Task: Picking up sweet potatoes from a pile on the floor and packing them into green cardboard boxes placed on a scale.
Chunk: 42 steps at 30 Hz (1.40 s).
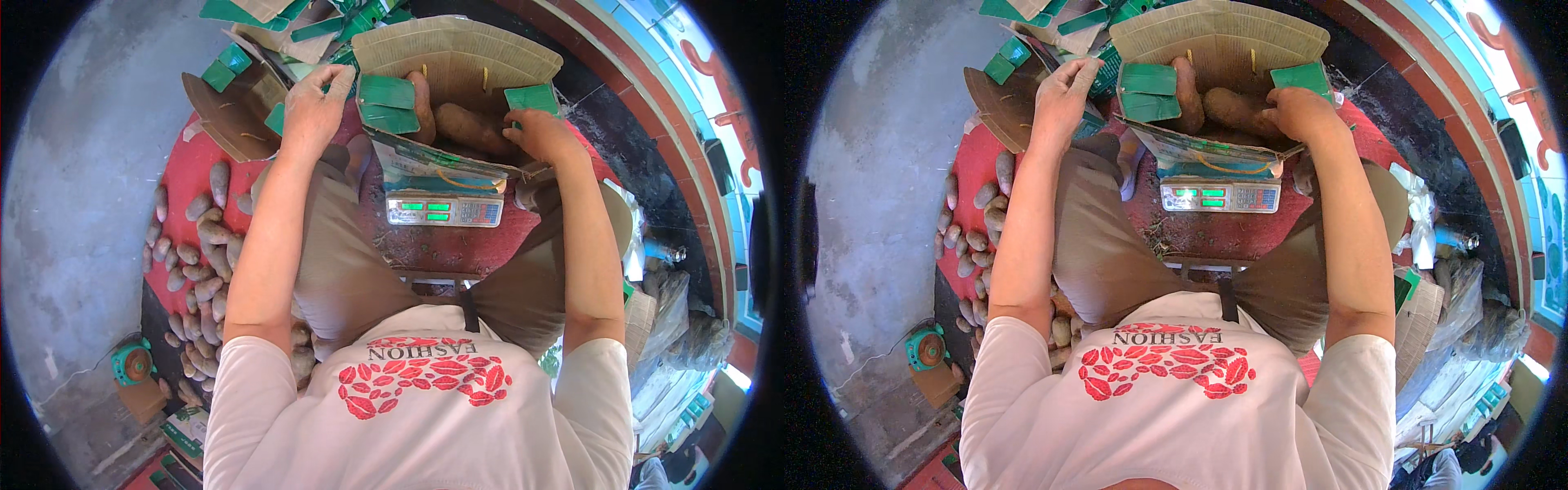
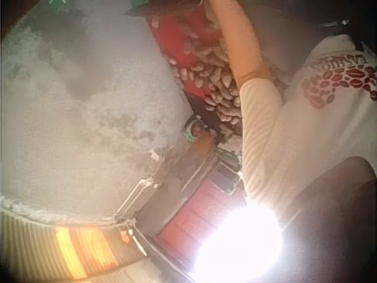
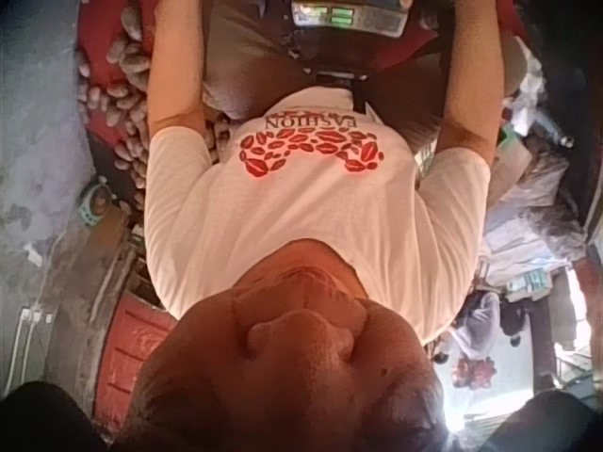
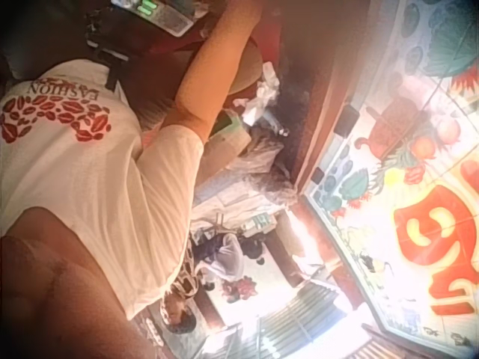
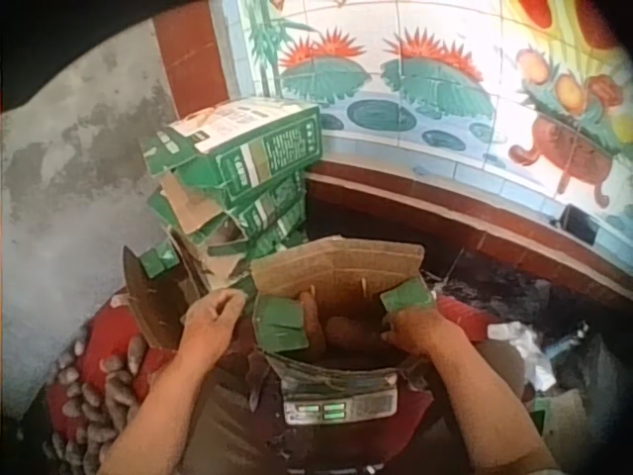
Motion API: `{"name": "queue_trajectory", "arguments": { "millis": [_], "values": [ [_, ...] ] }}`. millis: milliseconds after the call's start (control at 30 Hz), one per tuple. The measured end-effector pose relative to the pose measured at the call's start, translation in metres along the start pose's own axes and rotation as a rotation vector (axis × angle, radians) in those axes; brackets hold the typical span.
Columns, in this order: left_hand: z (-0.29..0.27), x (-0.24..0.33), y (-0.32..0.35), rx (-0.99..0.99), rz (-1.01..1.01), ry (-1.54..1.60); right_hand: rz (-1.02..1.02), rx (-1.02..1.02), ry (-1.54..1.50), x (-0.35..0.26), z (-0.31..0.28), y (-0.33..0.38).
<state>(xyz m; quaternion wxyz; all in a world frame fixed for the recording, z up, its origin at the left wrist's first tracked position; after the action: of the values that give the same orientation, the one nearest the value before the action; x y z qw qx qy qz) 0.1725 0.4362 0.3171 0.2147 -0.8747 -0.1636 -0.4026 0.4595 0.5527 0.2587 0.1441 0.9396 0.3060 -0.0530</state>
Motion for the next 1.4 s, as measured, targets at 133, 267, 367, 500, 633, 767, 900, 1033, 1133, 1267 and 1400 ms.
{"name": "queue_trajectory", "arguments": {
  "millis": [133,267,367,500,633,767,900,1033,1133,1267,1400],
  "values": [
    [0.001,0.000,0.000,-0.003,0.012,0.018,0.033,-0.018,0.004,0.013,-0.001,-0.001],
    [0.002,0.000,0.000,0.009,0.012,0.019,0.058,-0.046,-0.009,0.017,-0.002,-0.003],
    [0.002,0.003,0.000,0.009,0.010,0.003,0.053,-0.070,0.006,0.015,0.005,-0.004],
    [0.003,0.001,0.001,0.005,0.009,0.025,-0.002,-0.086,0.000,0.008,0.008,-0.004],
    [0.003,0.005,0.003,-0.018,-0.006,0.045,-0.143,-0.172,-0.075,-0.006,0.019,-0.004],
    [0.002,0.005,0.003,-0.016,0.002,0.048,-0.175,-0.225,-0.043,-0.013,0.029,-0.004],
    [0.005,0.007,0.001,-0.017,0.001,0.059,-0.093,-0.264,0.100,-0.007,0.030,-0.004],
    [0.003,0.003,-0.001,0.003,-0.007,0.049,-0.034,-0.227,0.204,-0.008,0.026,-0.002],
    [0.002,0.002,-0.001,0.014,-0.004,0.045,-0.048,-0.139,0.123,-0.017,0.010,0.010],
    [0.007,0.008,0.000,0.000,-0.012,0.022,0.005,-0.030,0.120,-0.010,-0.008,0.029],
    [0.008,0.011,0.001,-0.002,0.026,0.030,-0.003,0.065,-0.066,-0.008,-0.028,0.040]
  ]
}}
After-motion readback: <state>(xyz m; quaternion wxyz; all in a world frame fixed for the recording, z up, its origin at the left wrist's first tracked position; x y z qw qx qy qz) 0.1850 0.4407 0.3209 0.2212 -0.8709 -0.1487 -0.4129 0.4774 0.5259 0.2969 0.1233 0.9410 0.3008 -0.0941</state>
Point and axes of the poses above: each hand's wrist, its own y-axis away from the middle knuckle, its own z-axis out of the palm, x = y × z, the point moved 8 cm from there along -y, towards the middle knuckle, and after that the axes turned 2 degrees about x, right-handed, at the moved point
